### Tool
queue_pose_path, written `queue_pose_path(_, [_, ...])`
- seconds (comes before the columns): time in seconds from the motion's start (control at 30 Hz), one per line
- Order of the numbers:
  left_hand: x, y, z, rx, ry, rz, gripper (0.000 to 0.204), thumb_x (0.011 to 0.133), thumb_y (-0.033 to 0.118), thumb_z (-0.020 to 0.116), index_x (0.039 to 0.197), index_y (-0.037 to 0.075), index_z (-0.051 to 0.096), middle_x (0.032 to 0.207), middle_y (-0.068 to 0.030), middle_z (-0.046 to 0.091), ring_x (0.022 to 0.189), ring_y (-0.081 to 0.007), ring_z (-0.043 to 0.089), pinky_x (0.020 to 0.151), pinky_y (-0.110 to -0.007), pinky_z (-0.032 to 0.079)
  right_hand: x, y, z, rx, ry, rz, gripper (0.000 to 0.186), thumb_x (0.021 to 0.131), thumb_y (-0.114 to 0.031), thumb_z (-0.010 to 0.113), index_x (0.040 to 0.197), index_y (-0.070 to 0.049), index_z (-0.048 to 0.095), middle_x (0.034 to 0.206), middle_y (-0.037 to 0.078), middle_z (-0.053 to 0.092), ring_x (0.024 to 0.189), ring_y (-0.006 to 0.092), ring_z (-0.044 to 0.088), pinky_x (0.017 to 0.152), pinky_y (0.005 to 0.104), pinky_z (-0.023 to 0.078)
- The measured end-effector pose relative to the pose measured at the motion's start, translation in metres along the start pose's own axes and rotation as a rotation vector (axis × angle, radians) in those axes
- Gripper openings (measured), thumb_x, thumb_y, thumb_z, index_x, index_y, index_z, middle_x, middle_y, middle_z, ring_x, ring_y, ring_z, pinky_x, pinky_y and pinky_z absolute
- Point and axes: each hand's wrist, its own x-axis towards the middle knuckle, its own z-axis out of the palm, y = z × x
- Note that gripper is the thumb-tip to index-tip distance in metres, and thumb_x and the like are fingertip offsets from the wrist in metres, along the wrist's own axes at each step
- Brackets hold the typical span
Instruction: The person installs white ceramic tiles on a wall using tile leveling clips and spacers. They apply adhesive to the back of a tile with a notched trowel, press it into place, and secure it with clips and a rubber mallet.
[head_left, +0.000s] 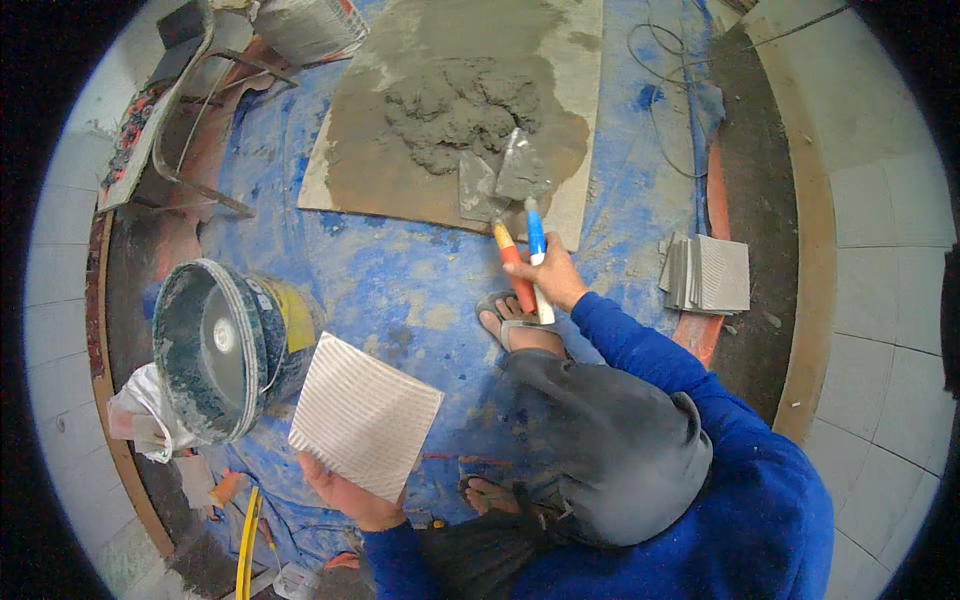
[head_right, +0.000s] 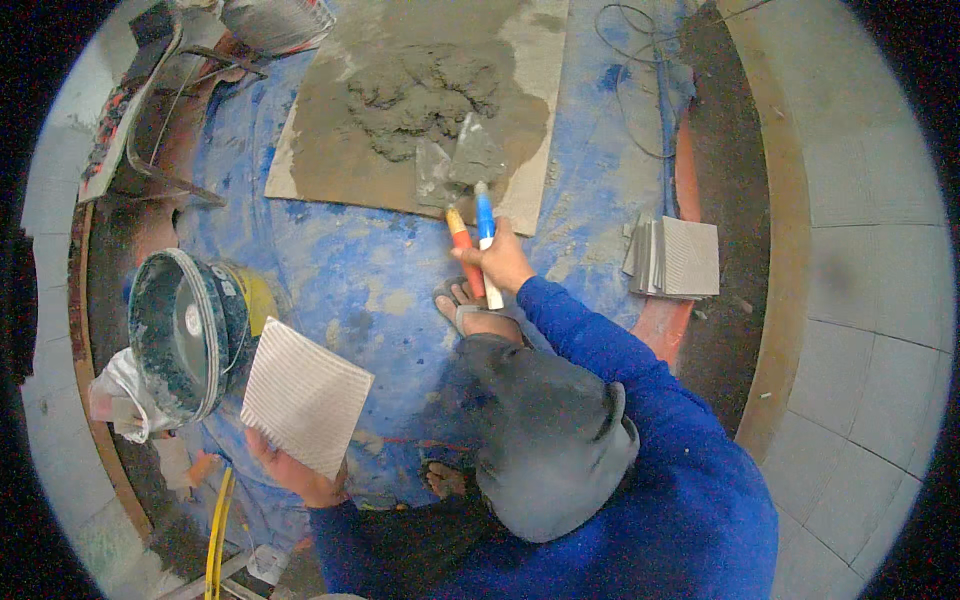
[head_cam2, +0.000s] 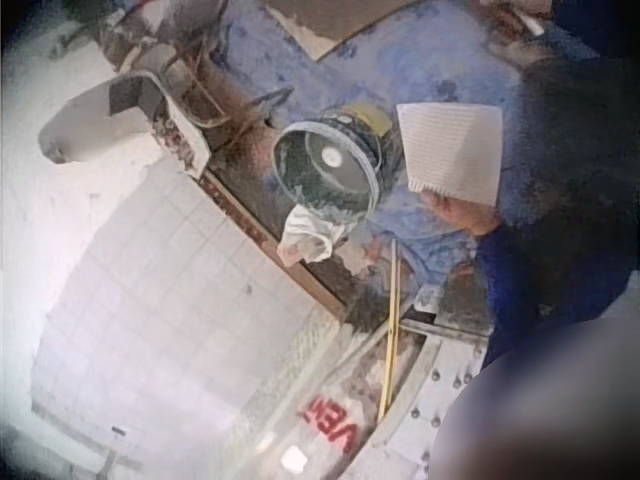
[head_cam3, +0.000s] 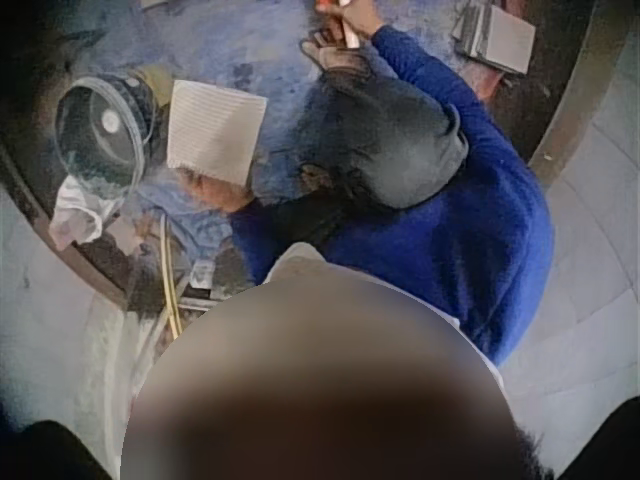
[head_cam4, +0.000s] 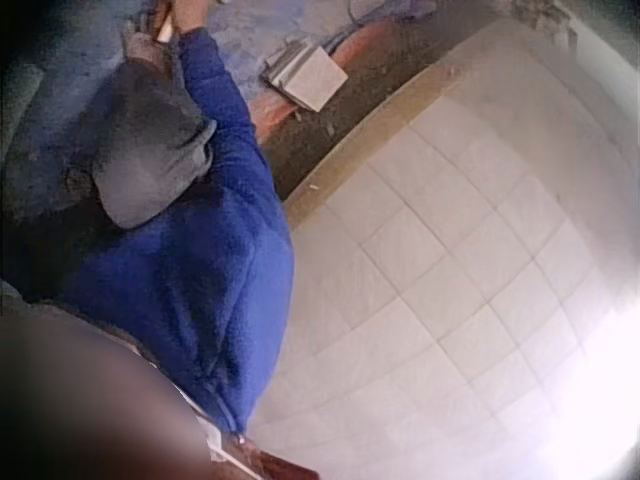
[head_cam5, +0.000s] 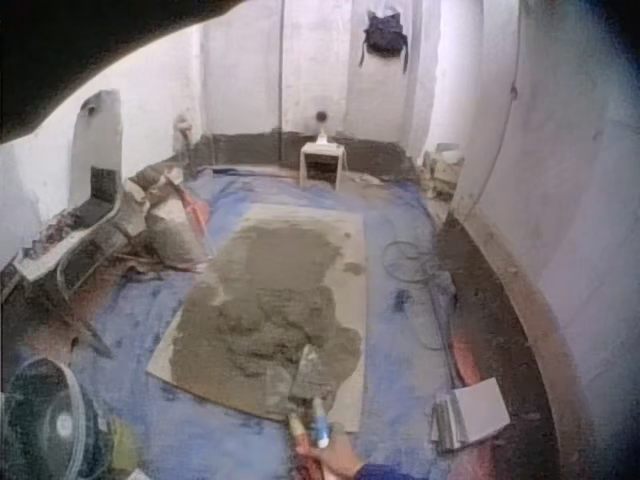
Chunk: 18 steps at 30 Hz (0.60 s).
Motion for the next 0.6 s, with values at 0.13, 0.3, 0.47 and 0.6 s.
queue_pose_path(0.13, [0.000,-0.003,0.004,-0.057,-0.120,-0.027,0.068,0.101,0.054,0.049,0.151,0.007,0.044,0.150,-0.0145,0.051,0.133,-0.0371,0.053,0.109,-0.053,0.045,-0.012,-0.008,0.029,-0.103,-0.051,-0.057,0.078,0.074,-0.028,0.089,0.132,0.004,0.047,0.110,0.025,0.067,0.102,0.0378,0.068,0.089,0.0445,0.054])
queue_pose_path(0.3, [-0.004,-0.005,0.003,-0.044,-0.088,-0.029,0.066,0.102,0.052,0.048,0.150,0.006,0.046,0.151,-0.0145,0.052,0.133,-0.0371,0.053,0.111,-0.054,0.044,-0.025,-0.048,0.041,0.005,-0.089,-0.192,0.059,0.076,-0.019,0.082,0.122,-0.003,0.050,0.105,0.027,0.069,0.101,0.0456,0.069,0.083,0.0492,0.054])
queue_pose_path(0.47, [0.006,-0.018,0.009,-0.106,-0.112,-0.115,0.067,0.102,0.053,0.048,0.151,0.007,0.046,0.153,-0.0149,0.050,0.135,-0.0389,0.051,0.114,-0.057,0.040,0.059,-0.090,0.109,0.002,-0.137,-0.331,0.047,0.079,-0.021,0.079,0.111,-0.002,0.052,0.094,0.027,0.069,0.094,0.0447,0.070,0.078,0.0520,0.055])
queue_pose_path(0.6, [0.009,-0.021,0.010,-0.120,-0.093,-0.132,0.067,0.102,0.052,0.048,0.152,0.008,0.044,0.154,-0.0150,0.048,0.137,-0.0397,0.050,0.114,-0.058,0.039,0.087,-0.093,0.103,-0.150,-0.104,-0.336,0.051,0.080,-0.023,0.081,0.112,0.001,0.049,0.090,0.025,0.068,0.082,0.0408,0.071,0.072,0.0479,0.056])
